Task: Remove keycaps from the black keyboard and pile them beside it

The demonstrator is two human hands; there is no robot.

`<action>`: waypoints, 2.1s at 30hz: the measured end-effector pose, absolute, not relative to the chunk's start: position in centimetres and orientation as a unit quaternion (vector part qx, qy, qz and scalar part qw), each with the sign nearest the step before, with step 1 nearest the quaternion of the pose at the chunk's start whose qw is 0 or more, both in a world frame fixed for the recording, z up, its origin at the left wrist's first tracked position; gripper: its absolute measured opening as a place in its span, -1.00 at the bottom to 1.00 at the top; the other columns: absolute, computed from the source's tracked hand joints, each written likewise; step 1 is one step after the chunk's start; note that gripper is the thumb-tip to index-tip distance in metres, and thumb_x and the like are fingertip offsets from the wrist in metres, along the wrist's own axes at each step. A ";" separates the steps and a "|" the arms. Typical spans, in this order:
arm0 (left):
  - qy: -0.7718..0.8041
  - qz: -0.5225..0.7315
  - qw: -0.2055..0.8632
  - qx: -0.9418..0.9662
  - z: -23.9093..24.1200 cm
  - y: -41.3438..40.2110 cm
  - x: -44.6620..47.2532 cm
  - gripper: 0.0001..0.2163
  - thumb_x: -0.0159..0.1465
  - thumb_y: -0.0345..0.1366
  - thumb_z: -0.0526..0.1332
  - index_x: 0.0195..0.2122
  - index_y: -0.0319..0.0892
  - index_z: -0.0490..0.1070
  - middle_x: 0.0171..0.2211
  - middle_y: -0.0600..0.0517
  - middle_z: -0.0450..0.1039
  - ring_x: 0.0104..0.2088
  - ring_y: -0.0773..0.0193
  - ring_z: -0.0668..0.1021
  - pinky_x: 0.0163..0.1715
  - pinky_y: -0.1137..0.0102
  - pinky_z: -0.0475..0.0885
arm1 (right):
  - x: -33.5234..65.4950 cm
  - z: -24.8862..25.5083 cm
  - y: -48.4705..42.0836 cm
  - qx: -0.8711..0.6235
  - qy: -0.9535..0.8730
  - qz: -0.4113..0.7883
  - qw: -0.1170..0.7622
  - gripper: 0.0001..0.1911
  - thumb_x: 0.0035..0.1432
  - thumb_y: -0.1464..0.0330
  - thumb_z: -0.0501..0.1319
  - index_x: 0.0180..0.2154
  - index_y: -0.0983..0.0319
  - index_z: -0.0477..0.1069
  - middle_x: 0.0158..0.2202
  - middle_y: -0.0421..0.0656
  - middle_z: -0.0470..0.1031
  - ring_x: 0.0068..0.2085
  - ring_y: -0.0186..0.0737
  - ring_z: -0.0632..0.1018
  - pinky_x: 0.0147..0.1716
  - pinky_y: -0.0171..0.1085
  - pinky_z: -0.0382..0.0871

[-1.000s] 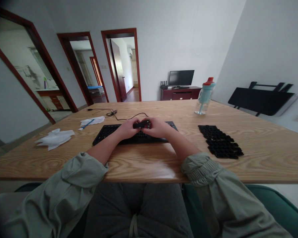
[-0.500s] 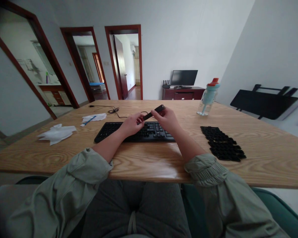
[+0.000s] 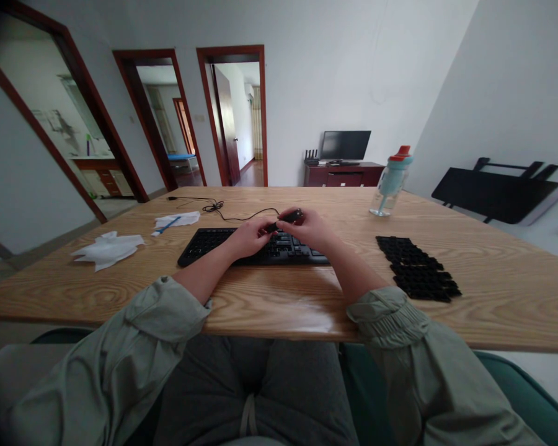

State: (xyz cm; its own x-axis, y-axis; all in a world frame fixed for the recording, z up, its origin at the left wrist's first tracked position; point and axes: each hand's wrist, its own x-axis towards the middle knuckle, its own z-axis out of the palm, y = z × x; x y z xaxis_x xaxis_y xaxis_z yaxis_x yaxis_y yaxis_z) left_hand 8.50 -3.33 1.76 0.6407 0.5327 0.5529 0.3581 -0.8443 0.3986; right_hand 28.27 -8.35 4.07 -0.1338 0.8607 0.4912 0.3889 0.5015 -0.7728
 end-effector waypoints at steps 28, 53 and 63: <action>0.308 0.322 0.159 0.881 1.4 -3.2 8.1 -0.78 0.23 -0.33 0.18 -0.14 -0.20 0.53 -0.24 -0.01 0.59 -0.33 0.30 0.56 -0.25 0.39 0.48 | 29.2 4.4 -8.6 -0.558 -0.685 0.084 0.461 -0.50 0.09 -0.05 0.18 -0.55 0.26 0.37 -0.57 -0.18 0.40 -0.48 -0.29 0.35 -0.49 -0.31 0.16; 0.304 0.304 0.147 0.891 1.9 -3.8 8.1 -0.69 0.17 -0.12 0.31 -0.12 -0.17 0.53 -0.26 0.00 0.57 -0.36 0.30 0.52 -0.32 0.39 0.42 | 28.8 4.6 -8.8 -0.548 -0.603 0.152 0.560 -0.47 0.10 -0.07 0.20 -0.62 0.21 0.27 -0.68 -0.19 0.34 -0.61 -0.34 0.33 -0.57 -0.32 0.20; 0.274 0.316 0.178 0.891 1.7 -3.9 8.1 -0.67 0.17 -0.23 0.30 -0.03 -0.15 0.49 -0.29 0.03 0.54 -0.38 0.35 0.51 -0.30 0.40 0.44 | 28.9 4.6 -8.8 -0.556 -0.600 0.158 0.553 -0.49 0.09 -0.07 0.20 -0.59 0.22 0.30 -0.65 -0.19 0.35 -0.60 -0.34 0.32 -0.60 -0.32 0.17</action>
